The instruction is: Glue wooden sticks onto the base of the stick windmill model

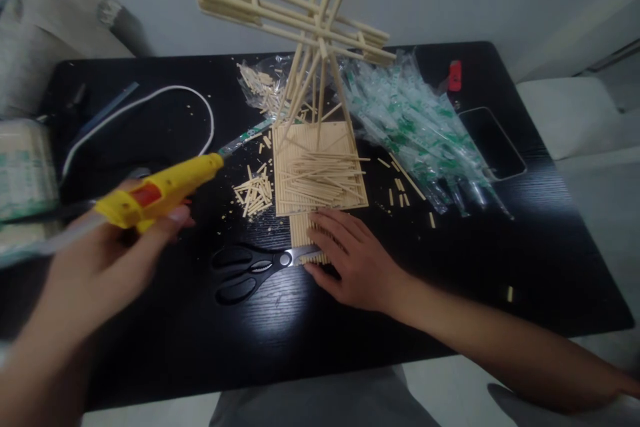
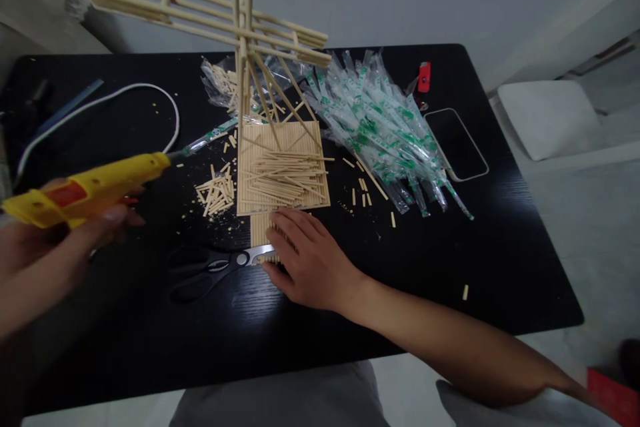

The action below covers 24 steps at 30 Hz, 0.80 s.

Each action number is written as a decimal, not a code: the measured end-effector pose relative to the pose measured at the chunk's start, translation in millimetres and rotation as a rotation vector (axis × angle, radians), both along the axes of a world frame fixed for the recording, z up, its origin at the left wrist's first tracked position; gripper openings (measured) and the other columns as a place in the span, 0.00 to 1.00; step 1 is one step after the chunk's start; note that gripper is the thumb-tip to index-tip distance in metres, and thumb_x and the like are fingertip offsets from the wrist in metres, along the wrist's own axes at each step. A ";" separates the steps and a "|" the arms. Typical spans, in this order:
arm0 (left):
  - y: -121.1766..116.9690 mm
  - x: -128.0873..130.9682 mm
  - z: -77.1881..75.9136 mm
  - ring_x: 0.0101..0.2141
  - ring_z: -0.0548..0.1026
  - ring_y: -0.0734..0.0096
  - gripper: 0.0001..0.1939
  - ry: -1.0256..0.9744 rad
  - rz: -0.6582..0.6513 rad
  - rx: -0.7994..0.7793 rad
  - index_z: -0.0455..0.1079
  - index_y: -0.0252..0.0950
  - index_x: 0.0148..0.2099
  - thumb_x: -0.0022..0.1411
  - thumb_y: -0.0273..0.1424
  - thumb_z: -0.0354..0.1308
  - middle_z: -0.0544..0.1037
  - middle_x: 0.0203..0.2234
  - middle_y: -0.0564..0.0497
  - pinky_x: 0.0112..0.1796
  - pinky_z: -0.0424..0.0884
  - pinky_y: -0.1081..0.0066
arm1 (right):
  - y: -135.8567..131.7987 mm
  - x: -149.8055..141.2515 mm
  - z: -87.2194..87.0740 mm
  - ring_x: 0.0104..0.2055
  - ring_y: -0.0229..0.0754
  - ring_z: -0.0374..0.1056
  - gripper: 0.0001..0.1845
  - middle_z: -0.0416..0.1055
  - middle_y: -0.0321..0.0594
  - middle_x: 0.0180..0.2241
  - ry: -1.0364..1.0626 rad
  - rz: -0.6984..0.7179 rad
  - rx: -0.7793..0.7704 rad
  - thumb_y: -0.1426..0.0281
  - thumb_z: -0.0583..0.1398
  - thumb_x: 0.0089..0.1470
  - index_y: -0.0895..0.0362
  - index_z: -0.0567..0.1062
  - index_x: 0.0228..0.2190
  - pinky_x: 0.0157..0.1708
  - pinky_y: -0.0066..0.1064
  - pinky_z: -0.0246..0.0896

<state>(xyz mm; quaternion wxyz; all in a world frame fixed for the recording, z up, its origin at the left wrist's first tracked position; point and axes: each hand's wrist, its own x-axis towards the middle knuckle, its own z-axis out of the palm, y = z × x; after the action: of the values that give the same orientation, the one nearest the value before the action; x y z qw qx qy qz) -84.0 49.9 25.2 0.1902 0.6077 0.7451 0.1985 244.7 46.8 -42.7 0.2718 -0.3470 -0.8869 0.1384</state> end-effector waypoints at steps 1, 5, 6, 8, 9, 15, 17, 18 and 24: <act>3.1 8.6 4.3 0.41 0.81 0.60 0.23 0.014 -0.049 0.031 0.75 0.39 0.49 0.67 0.52 0.57 0.83 0.44 0.51 0.42 0.75 0.65 | -0.2 -0.1 0.0 0.66 0.57 0.65 0.20 0.73 0.59 0.59 -0.001 -0.002 0.000 0.65 0.61 0.66 0.62 0.73 0.55 0.63 0.53 0.67; 14.3 28.1 17.8 0.30 0.76 0.67 0.21 0.028 -0.276 0.035 0.77 0.40 0.40 0.65 0.53 0.58 0.80 0.32 0.55 0.32 0.71 0.70 | -0.2 -0.7 1.0 0.66 0.56 0.65 0.19 0.73 0.59 0.59 -0.011 -0.009 0.007 0.66 0.61 0.66 0.62 0.73 0.54 0.63 0.52 0.67; 16.7 29.5 19.2 0.29 0.77 0.67 0.22 0.016 -0.309 0.029 0.77 0.40 0.40 0.65 0.53 0.59 0.81 0.32 0.55 0.31 0.72 0.70 | -0.1 -0.8 1.2 0.66 0.56 0.65 0.19 0.73 0.59 0.59 -0.016 -0.010 0.010 0.66 0.60 0.66 0.62 0.73 0.54 0.63 0.52 0.67; 20.8 29.8 19.5 0.30 0.78 0.66 0.23 0.000 -0.350 0.008 0.79 0.39 0.39 0.63 0.55 0.59 0.83 0.34 0.53 0.31 0.73 0.70 | 0.1 -0.8 1.8 0.66 0.56 0.65 0.18 0.73 0.58 0.59 -0.025 -0.010 0.020 0.66 0.60 0.66 0.63 0.74 0.53 0.64 0.51 0.67; 22.7 29.4 18.7 0.30 0.79 0.65 0.23 -0.011 -0.366 -0.003 0.80 0.39 0.40 0.63 0.55 0.60 0.83 0.35 0.53 0.31 0.74 0.70 | 0.2 -0.8 2.0 0.66 0.57 0.66 0.18 0.73 0.59 0.59 -0.028 -0.009 0.026 0.66 0.60 0.66 0.64 0.74 0.53 0.64 0.51 0.67; 31.3 32.5 9.0 0.30 0.79 0.67 0.20 -0.069 -0.488 -0.042 0.79 0.39 0.37 0.65 0.51 0.61 0.83 0.33 0.52 0.27 0.72 0.73 | 0.0 -0.7 2.8 0.67 0.56 0.65 0.18 0.73 0.58 0.59 -0.036 -0.014 0.006 0.66 0.59 0.67 0.62 0.74 0.54 0.63 0.52 0.67; 31.4 37.7 5.5 0.31 0.79 0.65 0.21 -0.081 -0.431 -0.055 0.79 0.39 0.38 0.63 0.52 0.61 0.84 0.35 0.51 0.30 0.75 0.71 | 0.1 -0.6 2.9 0.67 0.56 0.65 0.18 0.72 0.57 0.60 -0.038 -0.013 -0.012 0.66 0.59 0.67 0.60 0.73 0.55 0.63 0.52 0.66; 30.6 41.0 3.8 0.33 0.80 0.64 0.22 -0.102 -0.371 -0.067 0.79 0.39 0.39 0.62 0.53 0.62 0.84 0.37 0.50 0.33 0.77 0.69 | 0.2 -0.5 2.9 0.66 0.56 0.65 0.18 0.72 0.57 0.60 -0.038 -0.014 -0.019 0.66 0.59 0.67 0.60 0.73 0.55 0.63 0.52 0.67; 16.9 65.1 -5.8 0.34 0.82 0.64 0.21 -0.418 -0.192 -0.212 0.77 0.40 0.45 0.62 0.51 0.64 0.84 0.37 0.49 0.33 0.80 0.69 | 0.4 0.3 2.6 0.66 0.57 0.64 0.19 0.72 0.59 0.59 -0.014 -0.002 -0.023 0.66 0.60 0.66 0.62 0.73 0.54 0.63 0.52 0.67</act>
<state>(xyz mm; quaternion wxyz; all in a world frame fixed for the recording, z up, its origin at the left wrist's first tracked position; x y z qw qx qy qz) -18.9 66.9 19.4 0.4209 0.5982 0.6449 0.2217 245.0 47.3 -40.0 0.2617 -0.3521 -0.8867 0.1460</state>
